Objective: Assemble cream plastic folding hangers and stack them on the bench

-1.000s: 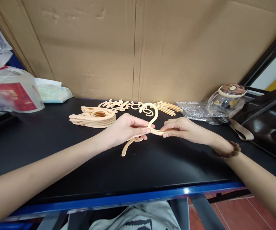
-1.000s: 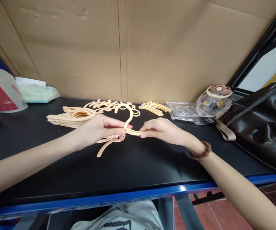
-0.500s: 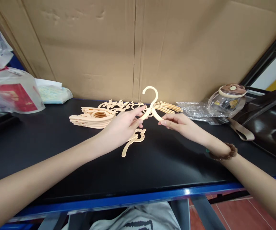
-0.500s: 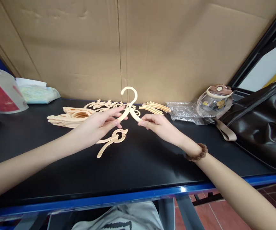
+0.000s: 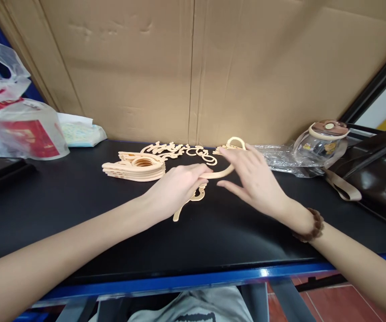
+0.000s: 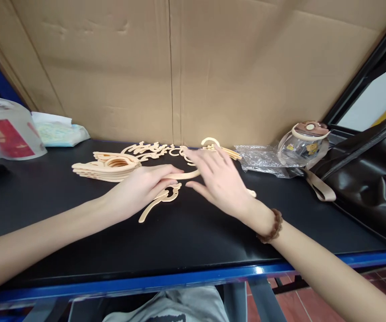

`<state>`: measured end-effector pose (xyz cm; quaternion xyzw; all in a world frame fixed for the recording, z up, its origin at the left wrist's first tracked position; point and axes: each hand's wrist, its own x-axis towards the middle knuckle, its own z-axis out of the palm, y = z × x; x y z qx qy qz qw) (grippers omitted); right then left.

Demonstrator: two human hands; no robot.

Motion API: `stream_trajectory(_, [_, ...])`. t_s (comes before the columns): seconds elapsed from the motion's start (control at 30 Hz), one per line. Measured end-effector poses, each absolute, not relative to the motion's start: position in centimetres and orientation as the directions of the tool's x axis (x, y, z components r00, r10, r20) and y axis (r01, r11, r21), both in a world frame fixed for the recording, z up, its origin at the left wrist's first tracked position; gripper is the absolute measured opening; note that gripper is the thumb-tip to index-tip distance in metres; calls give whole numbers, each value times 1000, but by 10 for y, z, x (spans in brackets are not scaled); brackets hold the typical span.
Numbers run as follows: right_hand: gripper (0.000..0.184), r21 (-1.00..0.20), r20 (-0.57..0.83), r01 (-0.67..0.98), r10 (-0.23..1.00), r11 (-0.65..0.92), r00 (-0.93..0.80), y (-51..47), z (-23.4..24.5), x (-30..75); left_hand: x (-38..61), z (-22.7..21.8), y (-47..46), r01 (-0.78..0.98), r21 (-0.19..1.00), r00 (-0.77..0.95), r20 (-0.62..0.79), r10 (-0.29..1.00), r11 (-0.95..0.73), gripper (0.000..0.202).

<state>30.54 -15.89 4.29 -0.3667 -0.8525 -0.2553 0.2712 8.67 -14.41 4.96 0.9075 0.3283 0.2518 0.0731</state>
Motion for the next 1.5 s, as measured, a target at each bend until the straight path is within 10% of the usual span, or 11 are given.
stream_trajectory(0.27, [37, 234, 505, 767, 599, 598, -622, -157, 41, 306, 91, 51, -155, 642, 352, 584, 351, 732, -681, 32])
stream_trajectory(0.57, [31, -141, 412, 769, 744, 623, -526, -140, 42, 330, 74, 42, -127, 724, 423, 573, 69, 816, -544, 22])
stream_trajectory(1.5, [31, -237, 408, 639, 672, 732, -618, -152, 43, 319, 83, 57, -149, 767, 160, 587, 212, 781, -621, 46])
